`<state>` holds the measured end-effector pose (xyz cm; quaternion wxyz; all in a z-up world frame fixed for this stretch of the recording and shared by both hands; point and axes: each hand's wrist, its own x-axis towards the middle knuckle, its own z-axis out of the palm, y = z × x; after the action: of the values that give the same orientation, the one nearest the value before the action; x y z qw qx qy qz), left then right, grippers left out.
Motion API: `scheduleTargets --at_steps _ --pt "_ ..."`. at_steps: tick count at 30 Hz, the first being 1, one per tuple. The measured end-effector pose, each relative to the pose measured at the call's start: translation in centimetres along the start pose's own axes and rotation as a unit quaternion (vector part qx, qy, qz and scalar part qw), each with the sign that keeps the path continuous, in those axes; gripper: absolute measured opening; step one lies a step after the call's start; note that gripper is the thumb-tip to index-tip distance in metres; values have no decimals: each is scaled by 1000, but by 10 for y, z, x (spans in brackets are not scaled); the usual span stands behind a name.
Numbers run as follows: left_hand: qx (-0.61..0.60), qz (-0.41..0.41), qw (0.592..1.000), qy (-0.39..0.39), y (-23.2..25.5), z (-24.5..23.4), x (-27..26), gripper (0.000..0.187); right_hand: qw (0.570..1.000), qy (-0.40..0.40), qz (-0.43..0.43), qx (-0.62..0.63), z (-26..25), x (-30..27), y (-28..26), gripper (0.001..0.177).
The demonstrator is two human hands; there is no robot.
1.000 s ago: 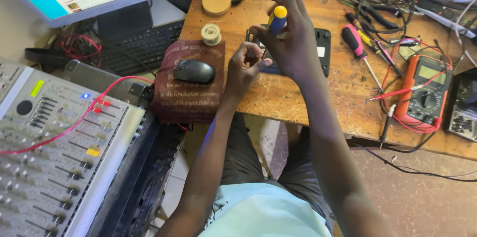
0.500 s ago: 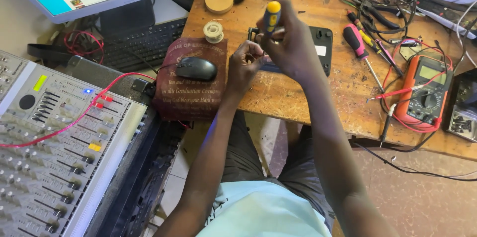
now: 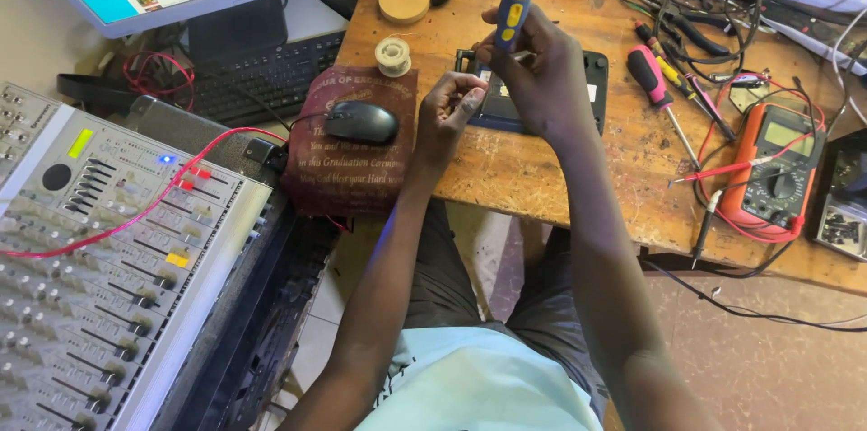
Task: The person uses a soldering iron to work on the internal circuit board of a disassembled electronic device. They then reassemble the device, which appears to be a cordless phone, and use a screwdriver to secure the casing.
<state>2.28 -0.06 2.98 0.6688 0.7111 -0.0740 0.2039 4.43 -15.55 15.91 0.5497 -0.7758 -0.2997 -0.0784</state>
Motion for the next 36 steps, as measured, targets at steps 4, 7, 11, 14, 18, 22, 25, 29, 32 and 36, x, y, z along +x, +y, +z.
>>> scheduleTargets --at_steps 4,7,11,14,18,22,25,29,32,36 --pt "-2 1 1000 -4 -1 0 0 14 1000 -2 7 4 -1 -1 -2 26" --pt "8 0 1000 0 -3 -2 -1 16 1000 -2 14 -5 -2 1 -5 25" --pt "156 75 985 4 -4 -1 -7 29 1000 8 -6 -26 -11 2 -8 25" --pt "239 84 968 -2 -7 1 -9 24 1000 20 -15 -11 -17 2 -13 24" --pt "227 57 972 8 -5 7 -7 11 1000 25 -10 10 -22 1 -23 25" --pt "203 46 978 17 1 8 -7 10 999 26 -19 17 -23 -1 -25 25" --pt "162 13 987 22 9 4 -9 14 999 32 -29 17 -24 -1 -27 24" --pt "125 10 992 25 11 -2 -11 14 998 33 -27 35 -24 -1 -29 24" --pt "104 7 994 34 10 -2 -10 14 998 32 -45 43 -25 -1 -31 24" --pt "83 -9 996 39 12 -2 -10 16 995 32 -67 61 -27 0 -27 24"
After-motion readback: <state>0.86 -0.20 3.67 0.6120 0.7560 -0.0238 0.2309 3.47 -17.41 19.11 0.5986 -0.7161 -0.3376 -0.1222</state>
